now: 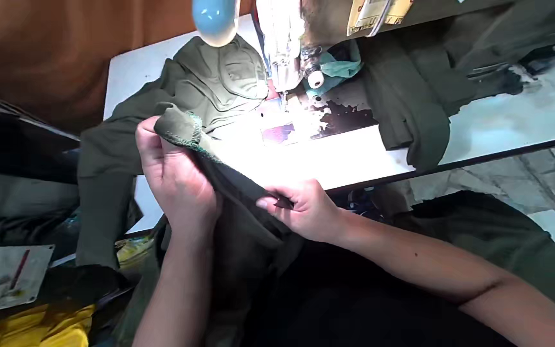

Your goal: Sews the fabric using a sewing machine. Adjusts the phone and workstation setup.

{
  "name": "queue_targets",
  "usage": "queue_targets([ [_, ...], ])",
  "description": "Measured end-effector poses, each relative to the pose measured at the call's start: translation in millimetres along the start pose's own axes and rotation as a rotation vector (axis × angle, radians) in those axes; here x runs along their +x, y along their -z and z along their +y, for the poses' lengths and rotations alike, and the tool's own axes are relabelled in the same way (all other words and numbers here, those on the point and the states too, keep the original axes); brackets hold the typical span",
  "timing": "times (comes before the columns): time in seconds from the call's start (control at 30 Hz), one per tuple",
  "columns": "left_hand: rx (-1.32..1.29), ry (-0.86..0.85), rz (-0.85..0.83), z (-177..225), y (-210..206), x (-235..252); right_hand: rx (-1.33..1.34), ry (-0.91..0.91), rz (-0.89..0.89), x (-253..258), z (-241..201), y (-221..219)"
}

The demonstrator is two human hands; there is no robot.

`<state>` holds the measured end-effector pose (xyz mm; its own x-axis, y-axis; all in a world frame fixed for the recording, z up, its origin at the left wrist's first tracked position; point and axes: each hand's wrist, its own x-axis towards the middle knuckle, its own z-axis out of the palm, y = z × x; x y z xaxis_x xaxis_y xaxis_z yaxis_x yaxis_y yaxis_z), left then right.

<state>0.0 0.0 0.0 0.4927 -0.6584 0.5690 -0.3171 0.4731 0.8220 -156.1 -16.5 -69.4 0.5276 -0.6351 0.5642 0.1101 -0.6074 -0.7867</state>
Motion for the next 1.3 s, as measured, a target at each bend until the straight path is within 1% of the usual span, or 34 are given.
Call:
queue_targets([
  [0.03,0.217,-0.105,-0.088,-7.3,11.1,4.7,-0.148,0.058,0.029,1.8,8.5,6.4],
  [0.1,0.774,-0.34,-0.266,-19.8,46.0,16.0,-0.439,0.114,0.111,5.1,30.1,26.1],
  [0.13,0.971,-0.37,-0.383,-23.2,65.3,20.9,-0.554,0.108,0.143,5.6,39.9,37.8],
  [0.17,1.066,-0.356,-0.5,-27.9,83.1,24.2,-0.649,0.103,0.156,5.2,47.5,47.9],
  [0.2,1.095,-0.327,-0.576,-33.5,97.2,24.7,-0.712,0.104,0.158,4.5,52.8,54.6],
  [0.23,1.075,-0.291,-0.612,-39.5,106.9,22.5,-0.745,0.106,0.154,2.7,56.0,57.8],
  [0.27,1.018,-0.253,-0.61,-44.8,112.1,19.5,-0.76,0.095,0.145,-0.2,57.4,59.0],
  [0.3,0.915,-0.19,-0.59,-48.9,113.0,17.3,-0.757,0.07,0.135,-3.7,58.2,59.1],
  [0.33,0.758,-0.104,-0.566,-53.6,110.1,17.1,-0.743,0.035,0.124,-7.8,58.9,59.1],
  [0.4,0.384,0.06,-0.456,-61.2,88.3,21.1,-0.704,-0.031,0.093,-17.1,56.3,58.5],
  [0.43,0.29,0.123,-0.377,-59.9,68.9,24.7,-0.673,-0.068,0.064,-23.0,51.7,57.1],
  [0.47,0.302,0.138,-0.339,-56.5,48.3,30.5,-0.646,-0.106,0.029,-29.2,45.1,55.2],
  [0.5,0.397,0.1,-0.357,-54.0,29.2,39.0,-0.624,-0.148,-0.012,-34.8,37.1,53.8],
  [0.53,0.561,0.029,-0.432,-54.5,13.1,49.1,-0.596,-0.2,-0.059,-39.5,28.9,53.1],
  [0.57,0.732,-0.055,-0.56,-59.0,0.1,59.9,-0.568,-0.264,-0.118,-42.7,20.9,53.1],
  [0.6,0.857,-0.127,-0.721,-67.1,-12.9,70.6,-0.548,-0.339,-0.189,-43.3,13.9,54.0],
  [0.63,0.932,-0.158,-0.884,-77.2,-26.9,80.1,-0.537,-0.426,-0.277,-40.3,7.9,56.3],
  [0.67,0.988,-0.122,-1.032,-85.8,-41.8,87.7,-0.512,-0.543,-0.385,-33.1,1.9,60.3],
  [0.7,1.038,-0.049,-1.154,-93.4,-56.8,93.8,-0.481,-0.661,-0.484,-22.9,-2.4,64.8],
  [0.73,1.068,-0.004,-1.223,-103.5,-69.3,97.6,-0.441,-0.783,-0.575,-10.5,-4.8,69.4],
  [0.77,1.061,0.01,-1.229,-115.0,-77.8,99.2,-0.422,-0.864,-0.63,-0.1,-4.7,72.2],
  [0.8,1.038,0.007,-1.18,-126.8,-82.1,98.9,-0.422,-0.917,-0.665,8.4,-3.5,73.5],
  [0.87,0.985,-0.031,-1.013,-147.3,-83.7,94.4,-0.448,-0.968,-0.699,20.0,-0.1,72.6],
  [0.9,0.982,-0.013,-0.943,-153.3,-84.3,91.0,-0.465,-0.969,-0.7,22.8,2.1,70.8],
  [0.97,1.01,0.036,-0.847,-160.7,-84.5,85.1,-0.498,-0.943,-0.69,23.5,5.7,66.1],
  [1.03,1.071,0.068,-0.827,-160.1,-86.1,81.1,-0.511,-0.937,-0.698,23.8,6.6,64.4],
  [1.1,1.106,0.042,-0.795,-158.7,-88.5,77.4,-0.538,-0.904,-0.681,20.4,8.5,62.8],
  [1.17,1.118,0.032,-0.762,-158.2,-90.3,74.9,-0.585,-0.832,-0.614,12.2,11.9,58.7],
  [1.23,1.085,-0.023,-0.715,-160.2,-89.5,72.6,-0.616,-0.788,-0.554,6.0,13.7,55.0],
  [1.3,0.972,-0.149,-0.657,-162.8,-85.1,68.4,-0.607,-0.684,-0.425,-4.9,15.8,54.3],
])
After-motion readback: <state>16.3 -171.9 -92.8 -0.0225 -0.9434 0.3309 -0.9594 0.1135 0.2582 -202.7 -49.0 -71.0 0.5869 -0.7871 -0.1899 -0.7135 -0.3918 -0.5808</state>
